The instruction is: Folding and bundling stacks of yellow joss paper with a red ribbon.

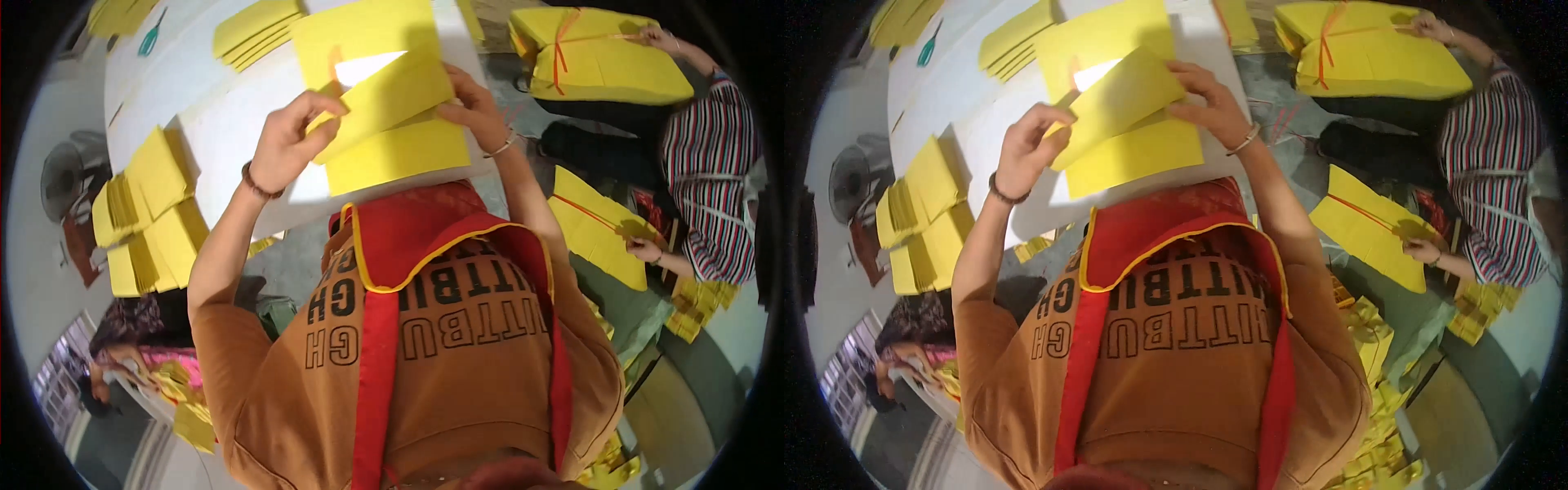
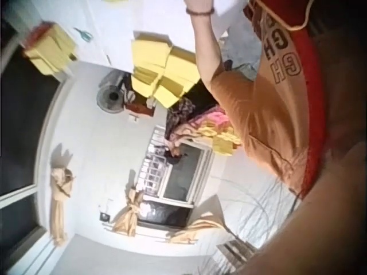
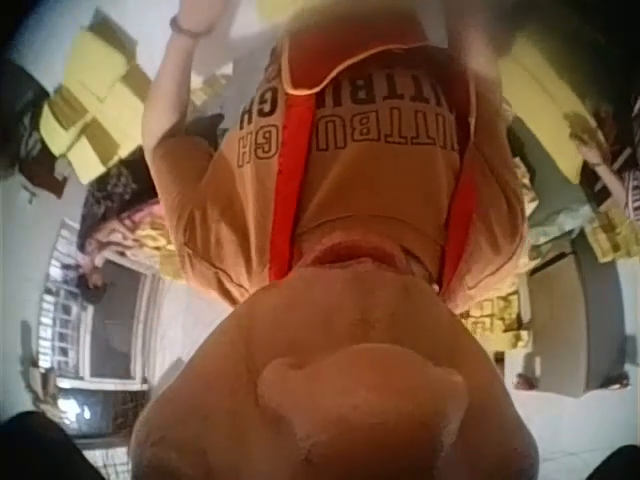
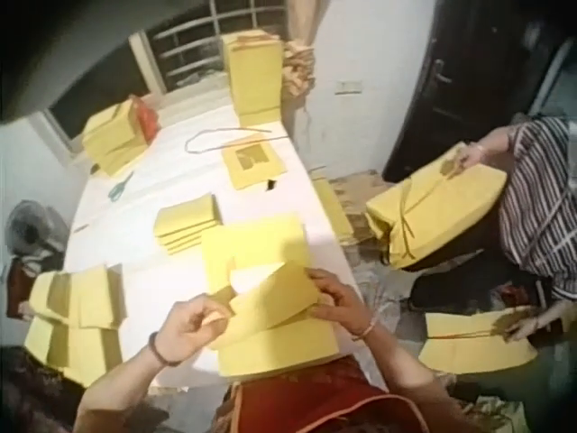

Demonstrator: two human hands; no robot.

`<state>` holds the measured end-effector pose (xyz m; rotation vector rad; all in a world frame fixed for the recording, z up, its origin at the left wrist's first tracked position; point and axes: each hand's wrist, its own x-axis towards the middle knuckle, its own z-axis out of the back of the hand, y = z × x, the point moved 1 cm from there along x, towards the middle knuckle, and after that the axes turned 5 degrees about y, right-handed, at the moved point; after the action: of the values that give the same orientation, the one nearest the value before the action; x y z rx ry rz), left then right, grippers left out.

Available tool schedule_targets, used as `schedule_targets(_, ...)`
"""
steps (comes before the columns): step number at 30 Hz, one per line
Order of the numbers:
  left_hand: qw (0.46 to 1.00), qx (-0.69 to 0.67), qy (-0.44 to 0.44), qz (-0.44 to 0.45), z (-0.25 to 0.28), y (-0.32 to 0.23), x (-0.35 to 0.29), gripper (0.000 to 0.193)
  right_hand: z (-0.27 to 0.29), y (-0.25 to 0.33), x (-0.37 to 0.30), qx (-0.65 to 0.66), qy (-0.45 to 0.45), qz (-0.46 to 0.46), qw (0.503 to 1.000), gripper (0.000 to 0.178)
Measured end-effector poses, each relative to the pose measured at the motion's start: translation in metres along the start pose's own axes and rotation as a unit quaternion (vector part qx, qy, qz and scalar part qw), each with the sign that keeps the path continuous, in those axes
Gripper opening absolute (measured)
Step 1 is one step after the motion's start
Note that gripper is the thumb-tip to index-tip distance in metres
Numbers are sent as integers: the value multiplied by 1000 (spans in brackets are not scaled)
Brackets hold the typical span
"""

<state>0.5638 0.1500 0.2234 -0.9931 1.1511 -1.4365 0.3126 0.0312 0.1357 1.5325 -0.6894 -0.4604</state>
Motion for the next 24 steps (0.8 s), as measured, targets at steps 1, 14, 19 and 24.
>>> schedule_targets(1,1000,20,10,20,0,1,-2,18,-5,3,2,15,0,9,1000,38)
schedule_targets(14,986,119,113,-3,8,-19,11,21,-6,-2,0,-27,-49,38,998,39)
schedule_targets(19,932,285,90,-207,-3,-18,-3,28,15,12,7,254,-113,-32,960,45)
schedule_targets(24,869,420,191,-178,-1,-59,-7,40,108,26,17,458,-398,58,793,68)
